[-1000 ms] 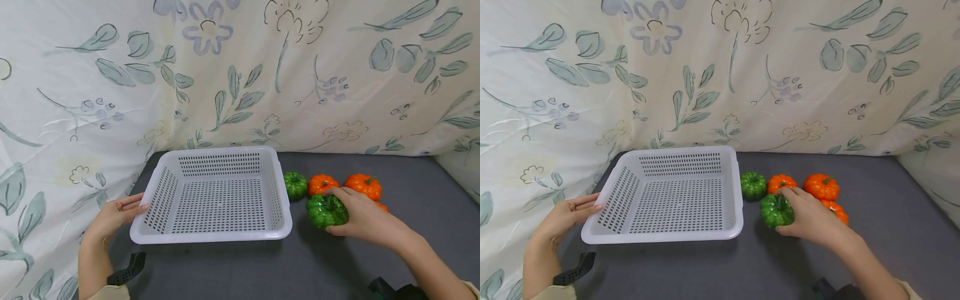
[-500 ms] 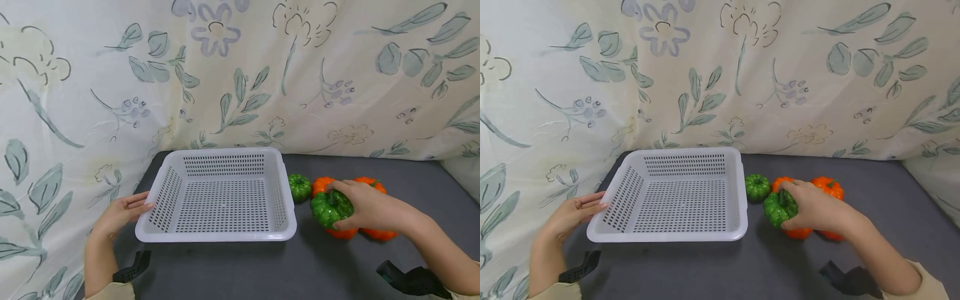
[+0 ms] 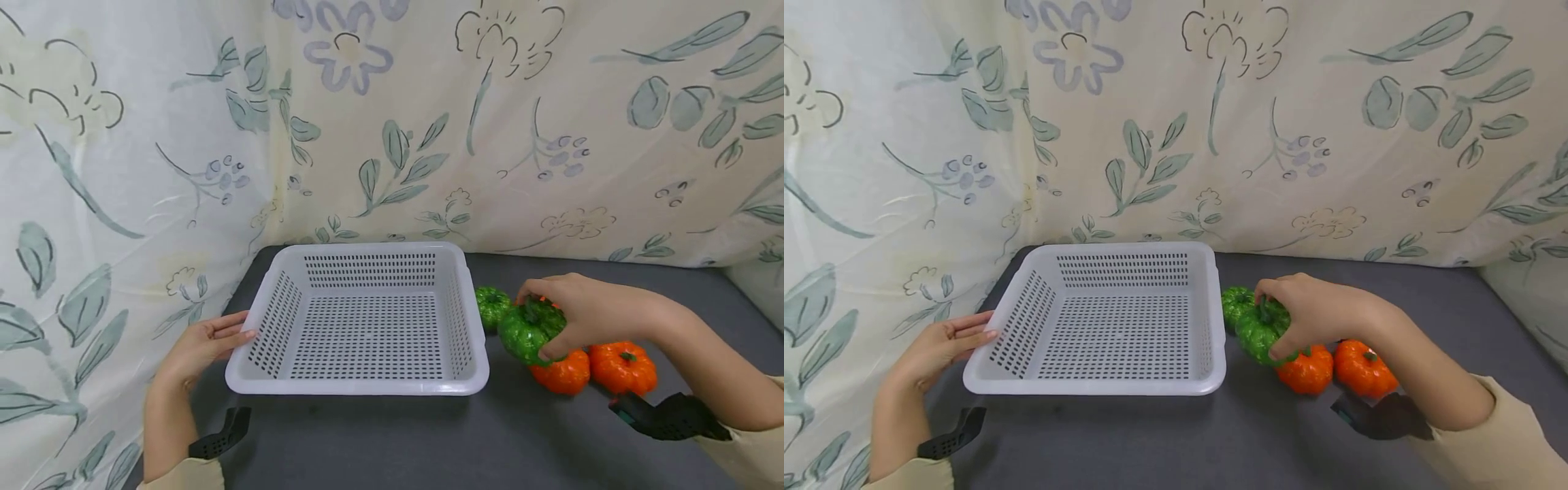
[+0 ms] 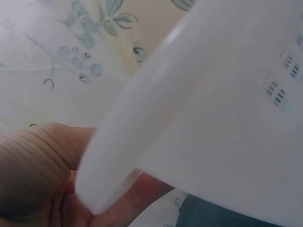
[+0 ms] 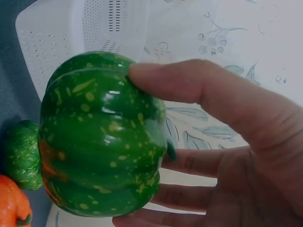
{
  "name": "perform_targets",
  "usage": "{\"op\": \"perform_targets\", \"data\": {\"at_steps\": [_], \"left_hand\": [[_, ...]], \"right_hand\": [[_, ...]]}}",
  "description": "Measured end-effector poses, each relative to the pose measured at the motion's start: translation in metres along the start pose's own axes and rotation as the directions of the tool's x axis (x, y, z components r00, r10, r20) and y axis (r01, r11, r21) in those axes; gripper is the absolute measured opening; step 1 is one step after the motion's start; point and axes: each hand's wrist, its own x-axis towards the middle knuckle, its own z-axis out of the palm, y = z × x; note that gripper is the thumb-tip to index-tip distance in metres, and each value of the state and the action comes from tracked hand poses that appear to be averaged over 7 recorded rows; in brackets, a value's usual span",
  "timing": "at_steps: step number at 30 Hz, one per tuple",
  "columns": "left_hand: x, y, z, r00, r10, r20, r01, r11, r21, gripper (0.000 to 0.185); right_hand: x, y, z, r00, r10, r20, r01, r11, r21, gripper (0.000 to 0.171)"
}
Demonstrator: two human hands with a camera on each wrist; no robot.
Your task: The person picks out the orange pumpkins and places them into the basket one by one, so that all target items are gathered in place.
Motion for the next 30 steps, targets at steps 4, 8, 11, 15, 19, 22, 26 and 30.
{"op": "perform_targets", "data": {"at_steps": [4, 8, 11, 15, 19, 22, 26, 30], "left_hand": [[-0.003, 0.006, 0.0, 1.0, 0.016, 0.007, -0.016, 1.0, -0.003, 0.068], [-0.02, 0.032, 0.007, 1.0, 0.023, 0.008, -0.023, 1.0, 0.013, 0.069], [-0.038, 0.059, 0.016, 1.0, 0.003, -0.016, -0.002, 0.999, 0.04, 0.07], [-0.048, 0.077, 0.02, 0.999, -0.015, -0.028, 0.017, 0.998, 0.064, 0.069], [-0.047, 0.077, 0.02, 1.0, -0.005, -0.025, 0.007, 0.997, 0.076, 0.069], [-0.047, 0.077, 0.021, 1.0, -0.006, -0.029, 0.008, 0.997, 0.074, 0.068], [-0.047, 0.076, 0.022, 0.999, -0.016, -0.033, 0.017, 0.998, 0.054, 0.067], [-0.048, 0.074, 0.023, 0.999, -0.019, -0.04, 0.021, 0.999, 0.038, 0.067]], "right_hand": [[0.007, -0.008, -0.008, 0.999, -0.035, 0.029, 0.035, 0.999, -0.003, 0.063], [0.016, -0.02, -0.016, 0.996, -0.08, 0.049, 0.08, 0.997, 0.01, 0.059], [0.026, -0.032, -0.021, 0.99, -0.116, 0.081, 0.115, 0.993, 0.022, 0.057], [0.044, -0.048, -0.024, 0.98, -0.14, 0.139, 0.142, 0.99, -0.005, 0.054], [0.068, -0.058, -0.022, 0.966, -0.164, 0.201, 0.172, 0.985, -0.024, 0.052], [0.086, -0.065, -0.018, 0.953, -0.163, 0.256, 0.171, 0.985, -0.012, 0.054], [0.107, -0.072, -0.007, 0.943, -0.146, 0.298, 0.166, 0.985, -0.04, 0.054], [0.126, -0.073, 0.008, 0.942, -0.15, 0.301, 0.186, 0.978, -0.097, 0.053]]}}
